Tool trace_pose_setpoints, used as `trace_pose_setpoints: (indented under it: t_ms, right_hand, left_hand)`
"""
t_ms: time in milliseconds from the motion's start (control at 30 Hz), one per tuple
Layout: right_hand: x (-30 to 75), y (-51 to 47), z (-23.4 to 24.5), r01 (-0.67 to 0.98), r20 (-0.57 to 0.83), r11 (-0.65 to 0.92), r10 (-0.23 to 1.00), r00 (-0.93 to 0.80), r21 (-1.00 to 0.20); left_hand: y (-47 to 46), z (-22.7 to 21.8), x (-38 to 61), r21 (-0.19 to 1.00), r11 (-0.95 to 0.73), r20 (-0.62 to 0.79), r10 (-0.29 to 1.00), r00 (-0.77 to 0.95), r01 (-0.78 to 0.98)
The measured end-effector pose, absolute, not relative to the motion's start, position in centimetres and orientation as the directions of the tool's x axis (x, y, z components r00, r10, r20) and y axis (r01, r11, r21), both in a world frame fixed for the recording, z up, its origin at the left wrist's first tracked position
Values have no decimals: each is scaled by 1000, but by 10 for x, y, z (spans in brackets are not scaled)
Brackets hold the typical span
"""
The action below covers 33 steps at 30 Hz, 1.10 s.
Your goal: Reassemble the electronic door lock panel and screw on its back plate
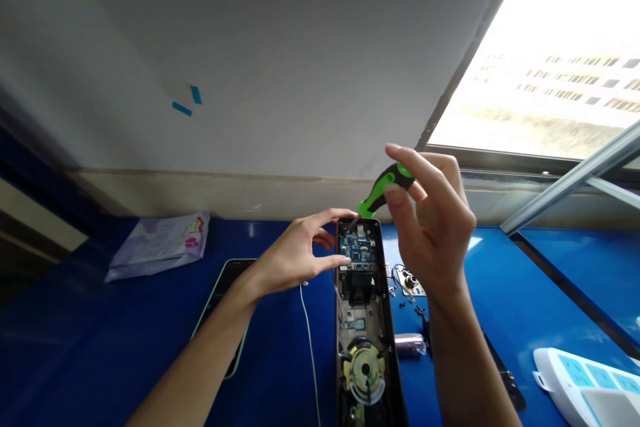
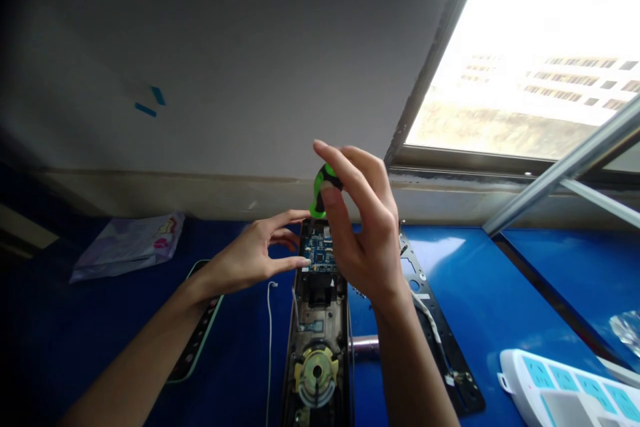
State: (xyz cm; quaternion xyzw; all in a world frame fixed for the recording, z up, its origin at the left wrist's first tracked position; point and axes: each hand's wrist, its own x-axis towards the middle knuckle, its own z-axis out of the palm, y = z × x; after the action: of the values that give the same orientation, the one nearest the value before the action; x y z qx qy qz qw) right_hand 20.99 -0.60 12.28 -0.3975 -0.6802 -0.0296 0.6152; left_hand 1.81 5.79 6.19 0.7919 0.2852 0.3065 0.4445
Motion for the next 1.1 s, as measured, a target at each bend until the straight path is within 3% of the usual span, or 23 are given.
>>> trace_pose_setpoints:
  t_ms: [100, 167, 300, 500, 667, 800, 867, 967, 1100]
  right_hand:
    - [210, -8, 124, 480, 811, 720, 585, -30, -501]
    - [209, -8, 123, 455, 815, 724, 580, 3, -518]
    - [207, -6, 120, 578, 862, 664, 483, 153, -475]
    - [207, -13, 127, 484, 777, 700, 627, -63, -525]
    - [204, -14, 128, 564, 835, 675, 548, 48, -476]
    - [206, -11, 128, 593, 810, 642, 586, 30, -487]
    - [209, -13, 132, 585, 810, 654, 586, 9, -479]
    - [218, -22, 141, 605, 873, 671, 479, 87, -429]
    - [242, -40, 154, 716, 897, 570, 401, 187, -404]
  left_hand:
    - [58, 63, 18, 885, -436, 228, 715, 660, 166]
    - [58, 63, 18, 880, -443, 232, 714, 661, 169]
    - [58, 61, 19, 874, -451, 237, 720, 653, 180]
    - [58, 60, 19, 888, -425, 217, 728, 651, 178]
    - [59, 59, 20, 871, -442, 215, 738, 640, 217]
    - [59, 60, 19, 847, -468, 215, 737, 641, 254]
    - [56, 64, 18, 817, -505, 220, 720, 658, 279]
    - [49, 73, 21, 707, -607, 274, 707, 652, 362]
    - [36, 78, 35, 541, -733, 443, 665, 601, 412]
